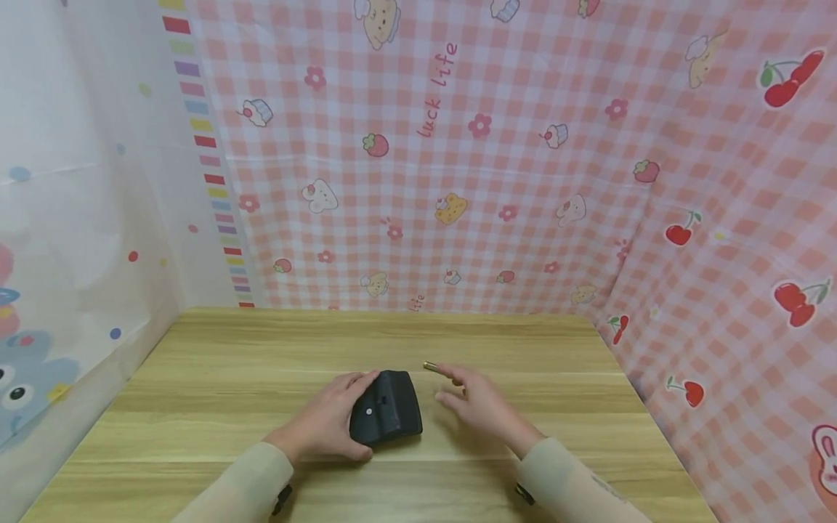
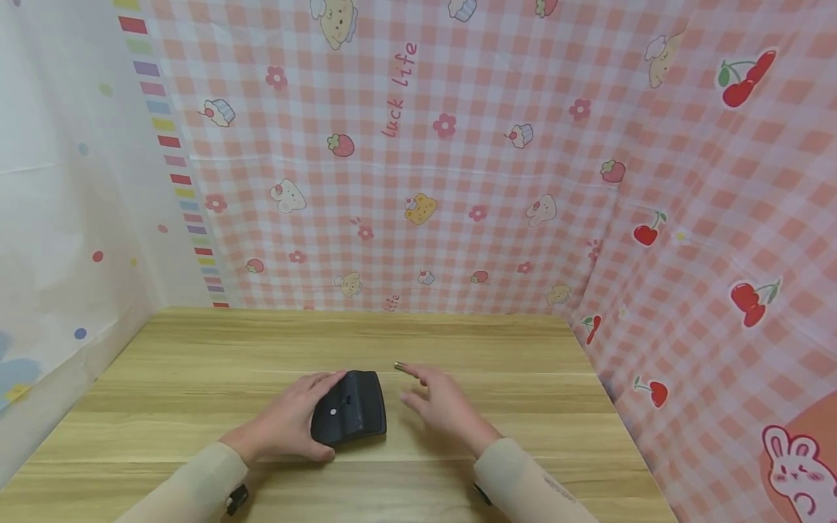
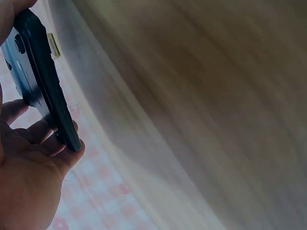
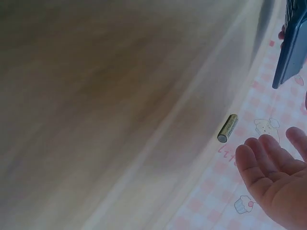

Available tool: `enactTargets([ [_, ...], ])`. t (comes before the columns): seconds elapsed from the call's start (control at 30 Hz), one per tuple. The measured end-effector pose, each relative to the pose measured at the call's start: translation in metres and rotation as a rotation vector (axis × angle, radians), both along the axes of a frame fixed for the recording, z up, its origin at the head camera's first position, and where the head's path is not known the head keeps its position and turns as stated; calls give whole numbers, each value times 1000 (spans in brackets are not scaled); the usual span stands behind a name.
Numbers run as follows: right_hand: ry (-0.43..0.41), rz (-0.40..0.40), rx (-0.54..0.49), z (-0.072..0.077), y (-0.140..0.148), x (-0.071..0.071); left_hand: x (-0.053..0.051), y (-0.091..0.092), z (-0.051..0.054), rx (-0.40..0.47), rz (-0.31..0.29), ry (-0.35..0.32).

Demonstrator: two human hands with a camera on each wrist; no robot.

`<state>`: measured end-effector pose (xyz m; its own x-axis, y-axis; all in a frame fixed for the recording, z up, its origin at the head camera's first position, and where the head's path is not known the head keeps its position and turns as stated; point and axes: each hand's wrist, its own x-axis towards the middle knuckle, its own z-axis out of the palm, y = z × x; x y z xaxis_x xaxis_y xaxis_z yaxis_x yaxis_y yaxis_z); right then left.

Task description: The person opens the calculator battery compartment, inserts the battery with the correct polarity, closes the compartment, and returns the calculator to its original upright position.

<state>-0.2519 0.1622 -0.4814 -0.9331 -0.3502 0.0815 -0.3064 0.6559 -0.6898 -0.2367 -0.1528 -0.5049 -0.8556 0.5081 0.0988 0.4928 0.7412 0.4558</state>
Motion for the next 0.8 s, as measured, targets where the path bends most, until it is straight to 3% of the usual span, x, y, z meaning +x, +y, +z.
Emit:
enactTargets([
  [0.47,2,51,77,-5,17,18,-20,-11,-4,-15,40,-113],
  [0.8,-10,100,75,-7,18,22,-35,-5,3,-42,-1,-194],
])
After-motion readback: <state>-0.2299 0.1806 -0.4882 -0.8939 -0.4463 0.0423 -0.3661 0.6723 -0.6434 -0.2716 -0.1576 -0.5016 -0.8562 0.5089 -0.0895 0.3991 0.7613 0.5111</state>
